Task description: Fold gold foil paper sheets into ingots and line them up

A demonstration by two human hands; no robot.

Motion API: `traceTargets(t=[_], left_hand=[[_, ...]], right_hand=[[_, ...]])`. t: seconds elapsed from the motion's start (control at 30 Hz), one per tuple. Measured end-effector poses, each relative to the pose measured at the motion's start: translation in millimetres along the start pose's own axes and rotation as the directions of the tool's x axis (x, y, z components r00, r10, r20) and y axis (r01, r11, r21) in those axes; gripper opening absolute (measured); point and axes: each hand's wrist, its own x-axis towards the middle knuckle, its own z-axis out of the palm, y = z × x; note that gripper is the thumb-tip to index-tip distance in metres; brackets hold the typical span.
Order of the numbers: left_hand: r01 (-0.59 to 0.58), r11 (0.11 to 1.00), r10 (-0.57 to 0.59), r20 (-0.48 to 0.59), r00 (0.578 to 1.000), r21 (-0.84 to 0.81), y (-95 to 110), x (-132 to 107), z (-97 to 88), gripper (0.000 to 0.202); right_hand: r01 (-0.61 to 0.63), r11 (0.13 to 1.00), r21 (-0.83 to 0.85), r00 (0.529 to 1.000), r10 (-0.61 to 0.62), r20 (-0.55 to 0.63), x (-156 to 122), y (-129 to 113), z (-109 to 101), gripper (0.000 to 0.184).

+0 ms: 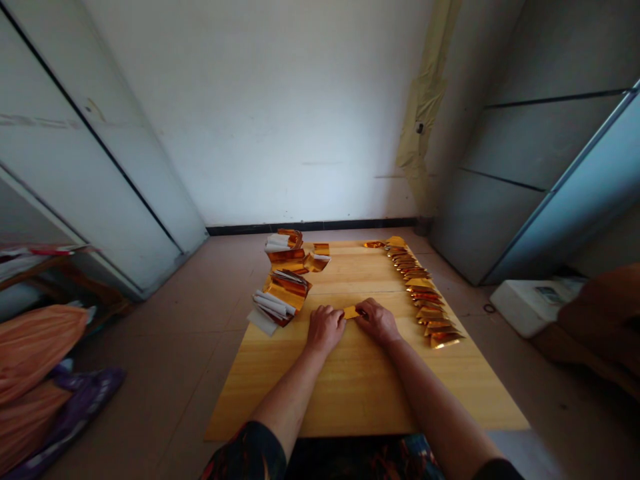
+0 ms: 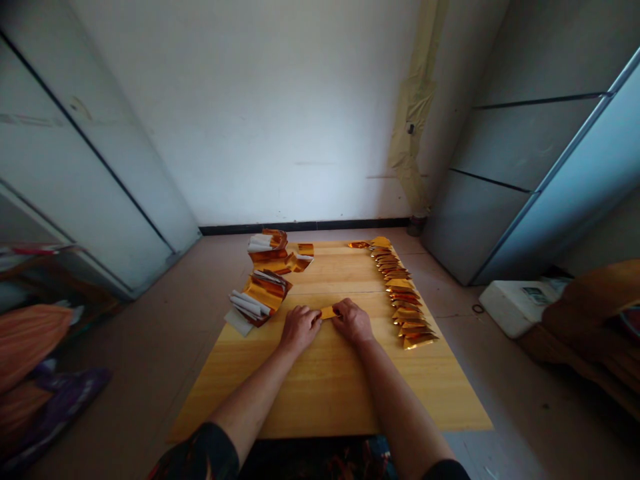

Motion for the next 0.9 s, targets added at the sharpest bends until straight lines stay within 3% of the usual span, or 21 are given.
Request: traceTargets(t=[0.2, 0.57, 0.9], left_hand=[[-0.008, 0.997, 0.008, -0.005, 1.000, 0.071, 1.3, -0.8, 1.3, 0.024], [-0.006, 0.988, 0.006, -0.001, 1.000, 0.152, 6.8, -1.9, -3.7, 0.026], [0.065, 0.993, -0.067, 0.024, 0.997, 0.096, 4.0, 6.5, 4.0, 0.023]], right_hand=[[-0.014, 1.000, -0.018, 1.000, 0.014, -0.006, 0.4, 0.3, 1.1, 0.018], [-0.111, 0.965, -0.239, 0.994, 0.112, -0.010, 1.3, -16.8, 0.3, 0.019], [-0.104, 0.934, -0.342, 0.995, 0.098, -0.035, 2.9, -15.6, 6.0, 0.021]])
